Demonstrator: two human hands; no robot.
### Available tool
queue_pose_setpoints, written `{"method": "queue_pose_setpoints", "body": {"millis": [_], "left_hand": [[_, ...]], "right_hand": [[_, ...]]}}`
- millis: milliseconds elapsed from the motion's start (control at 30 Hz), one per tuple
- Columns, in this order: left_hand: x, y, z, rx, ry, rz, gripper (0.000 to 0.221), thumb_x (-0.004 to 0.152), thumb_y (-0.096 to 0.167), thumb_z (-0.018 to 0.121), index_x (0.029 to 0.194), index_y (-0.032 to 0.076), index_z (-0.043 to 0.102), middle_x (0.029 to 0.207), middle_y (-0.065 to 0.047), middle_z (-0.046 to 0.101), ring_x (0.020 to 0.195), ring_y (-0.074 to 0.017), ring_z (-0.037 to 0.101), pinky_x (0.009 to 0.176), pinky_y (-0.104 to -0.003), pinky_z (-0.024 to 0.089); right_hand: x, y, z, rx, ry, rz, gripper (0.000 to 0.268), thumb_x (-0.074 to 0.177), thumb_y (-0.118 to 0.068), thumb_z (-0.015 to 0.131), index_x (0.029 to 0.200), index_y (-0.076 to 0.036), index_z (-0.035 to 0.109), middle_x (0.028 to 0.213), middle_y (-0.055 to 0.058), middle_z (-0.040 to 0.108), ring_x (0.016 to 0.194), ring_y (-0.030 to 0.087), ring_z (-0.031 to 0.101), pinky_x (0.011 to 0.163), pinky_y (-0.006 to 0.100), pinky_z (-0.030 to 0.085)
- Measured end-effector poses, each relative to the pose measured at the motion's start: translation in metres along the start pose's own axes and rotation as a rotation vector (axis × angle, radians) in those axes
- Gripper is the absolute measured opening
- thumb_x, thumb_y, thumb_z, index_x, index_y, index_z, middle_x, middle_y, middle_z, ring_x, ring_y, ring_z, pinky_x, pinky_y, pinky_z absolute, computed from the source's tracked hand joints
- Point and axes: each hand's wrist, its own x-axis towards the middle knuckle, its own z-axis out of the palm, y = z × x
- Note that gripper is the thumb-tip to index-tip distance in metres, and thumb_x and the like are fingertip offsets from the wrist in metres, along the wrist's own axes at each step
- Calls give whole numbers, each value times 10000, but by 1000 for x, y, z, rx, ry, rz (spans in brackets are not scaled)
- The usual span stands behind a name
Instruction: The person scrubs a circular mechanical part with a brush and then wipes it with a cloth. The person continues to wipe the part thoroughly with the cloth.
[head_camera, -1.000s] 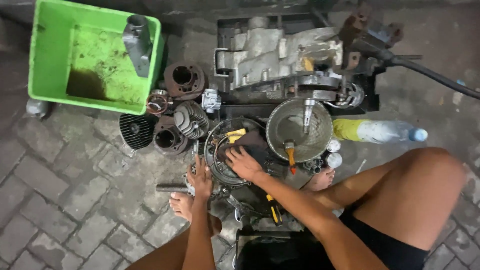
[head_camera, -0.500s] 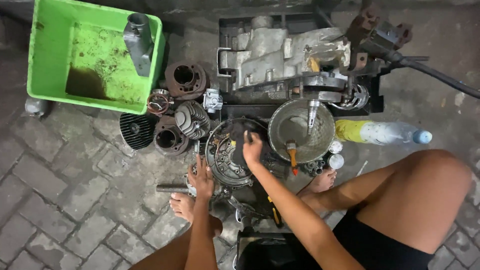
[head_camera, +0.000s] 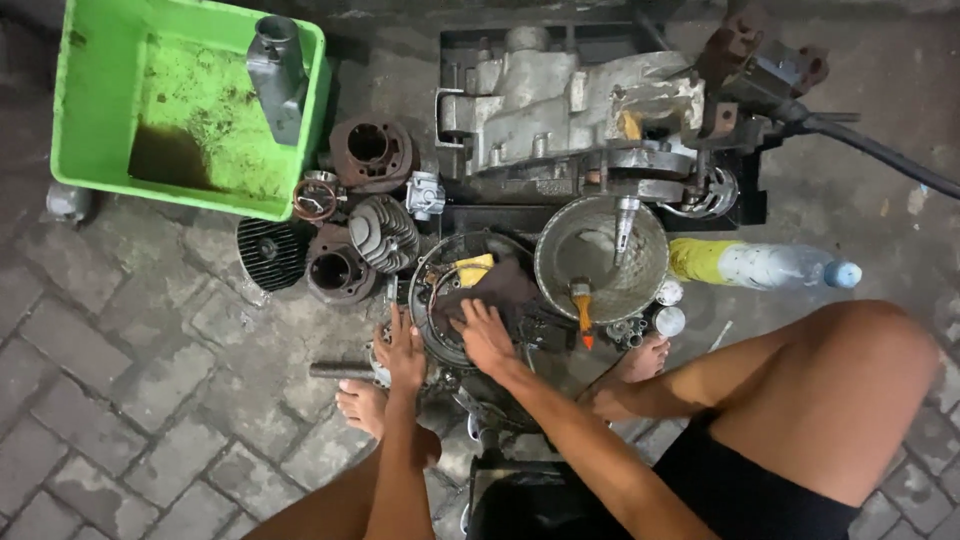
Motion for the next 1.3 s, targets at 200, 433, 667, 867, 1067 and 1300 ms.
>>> {"method": "queue_pose_setpoints", "body": {"millis": [200, 433, 667, 867, 1067, 1300], "left_hand": [[0, 20, -8, -79, 35, -45, 504, 1115, 245, 444, 1597, 101, 405, 1688, -125, 280, 1509, -472, 161, 1208, -688, 98], [7, -4, 3, -66, -74, -68, 576, 1124, 473, 284, 1625, 198, 350, 1740, 50, 103, 1553, -449, -31, 1211, -673, 30], [8, -16, 13, -30, -89, -101, 569, 1124, 487, 271, 1652, 276, 264, 1746, 96, 7, 1554, -423, -26, 1195, -673, -44], [3, -3, 4, -65, -49, -65, 586, 1117, 527, 281, 1639, 265, 328, 1743, 85, 72, 1551, -415, -25, 1201, -656, -24], [7, -11, 11, 23, -21, -56, 565, 1128, 491, 286, 1620, 225, 371, 1740, 67, 127, 1554, -408, 0, 1214, -671, 12], [5, -5, 6, -10, 1, -46, 571, 1123, 505, 296, 1609, 226, 405, 1735, 85, 146, 1554, -395, 0, 1220, -622, 70]], "right_hand": [[-17, 21, 7, 27, 59, -186, 362, 819, -172, 756, 1180, -166, 727, 1402, 126, 455, 1275, 387, 432, 1008, 518, 424], [-7, 4, 20, 263, 191, -206, 407, 837, -149, 730, 1241, -193, 715, 1357, 191, 501, 1216, 467, 519, 957, 544, 475], [-22, 37, 34, -104, 185, -428, 399, 837, -321, 651, 1204, -182, 720, 1433, 151, 514, 1232, 389, 530, 946, 506, 471], [-33, 10, -7, 186, 34, -199, 303, 868, -215, 694, 1157, -144, 752, 1377, 158, 478, 1206, 415, 472, 934, 530, 454], [-39, 10, -20, -77, 20, -246, 317, 844, -283, 721, 1156, -247, 760, 1351, 127, 501, 1250, 363, 466, 977, 508, 402], [-38, 0, 2, 123, 209, -114, 244, 822, -232, 707, 1001, -82, 777, 1249, 160, 572, 1204, 388, 495, 959, 531, 407]]}}
